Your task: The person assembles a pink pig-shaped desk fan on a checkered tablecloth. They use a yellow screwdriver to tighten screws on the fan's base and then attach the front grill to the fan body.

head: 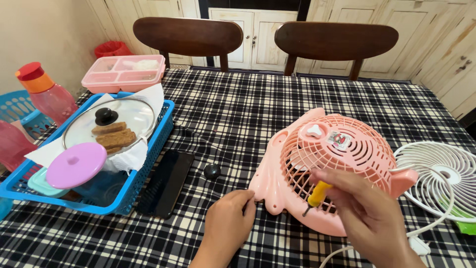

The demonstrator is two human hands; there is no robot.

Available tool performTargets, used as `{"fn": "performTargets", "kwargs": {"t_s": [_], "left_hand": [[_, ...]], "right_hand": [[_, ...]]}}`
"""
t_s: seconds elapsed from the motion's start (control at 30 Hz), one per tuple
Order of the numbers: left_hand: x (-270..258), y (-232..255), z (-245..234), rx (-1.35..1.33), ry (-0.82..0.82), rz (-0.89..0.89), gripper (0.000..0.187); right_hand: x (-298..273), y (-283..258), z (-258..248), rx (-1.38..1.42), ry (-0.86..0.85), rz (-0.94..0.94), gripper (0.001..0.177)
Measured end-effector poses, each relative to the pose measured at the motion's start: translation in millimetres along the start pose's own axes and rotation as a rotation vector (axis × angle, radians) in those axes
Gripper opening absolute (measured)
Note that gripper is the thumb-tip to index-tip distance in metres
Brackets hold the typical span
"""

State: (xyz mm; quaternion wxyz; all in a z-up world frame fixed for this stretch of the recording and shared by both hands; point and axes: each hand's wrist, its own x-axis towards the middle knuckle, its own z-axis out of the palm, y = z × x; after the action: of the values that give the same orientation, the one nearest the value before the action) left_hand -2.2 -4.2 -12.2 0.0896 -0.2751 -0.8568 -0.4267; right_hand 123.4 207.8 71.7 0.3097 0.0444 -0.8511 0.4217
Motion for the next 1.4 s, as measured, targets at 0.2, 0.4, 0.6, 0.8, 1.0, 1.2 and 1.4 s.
{"fn": "performTargets", "kwargs": {"t_s": [0.2,0.4,0.6,0.8,1.0,1.2,1.4], "left_hand": [[11.7,36.9,-22.1,-0.093,0.019,0.203,0.028],[23.7,80.7,4.3,-0.391,-0.112,0.391,0.025],[22.7,46.2,38.4,-0.774,-0.289,0.266,0.033],[15.0,24.6,63.7,-0.759,-0.307,0.318,0.044],[13.4,18.1,77.9,-0.687,-0.259,0.477,0.030],[13.8,22.6,75.6,-0.798,-0.460,0.068,0.021],[13.4,20.4,69.7,-0.693,-0.406,0.319,0.024]], "right_hand": [[7.3,2.2,-3.5,-0.040,-0.126,-0.049,0.034],[2.9,11.1,2.4,-0.078,-0.129,0.028,0.044],[1.1,34.7,-11.4,0.124,-0.222,0.060,0.049],[-12.5,33.3,-10.3,0.010,-0.265,-0.099,0.042],[-12.4,38.4,-0.2,-0.098,-0.148,0.013,0.036],[-20.6,-10.8,12.5,-0.252,-0.024,-0.004,0.041],[-2.2,11.6,7.8,-0.054,-0.121,0.039,0.031]]}}
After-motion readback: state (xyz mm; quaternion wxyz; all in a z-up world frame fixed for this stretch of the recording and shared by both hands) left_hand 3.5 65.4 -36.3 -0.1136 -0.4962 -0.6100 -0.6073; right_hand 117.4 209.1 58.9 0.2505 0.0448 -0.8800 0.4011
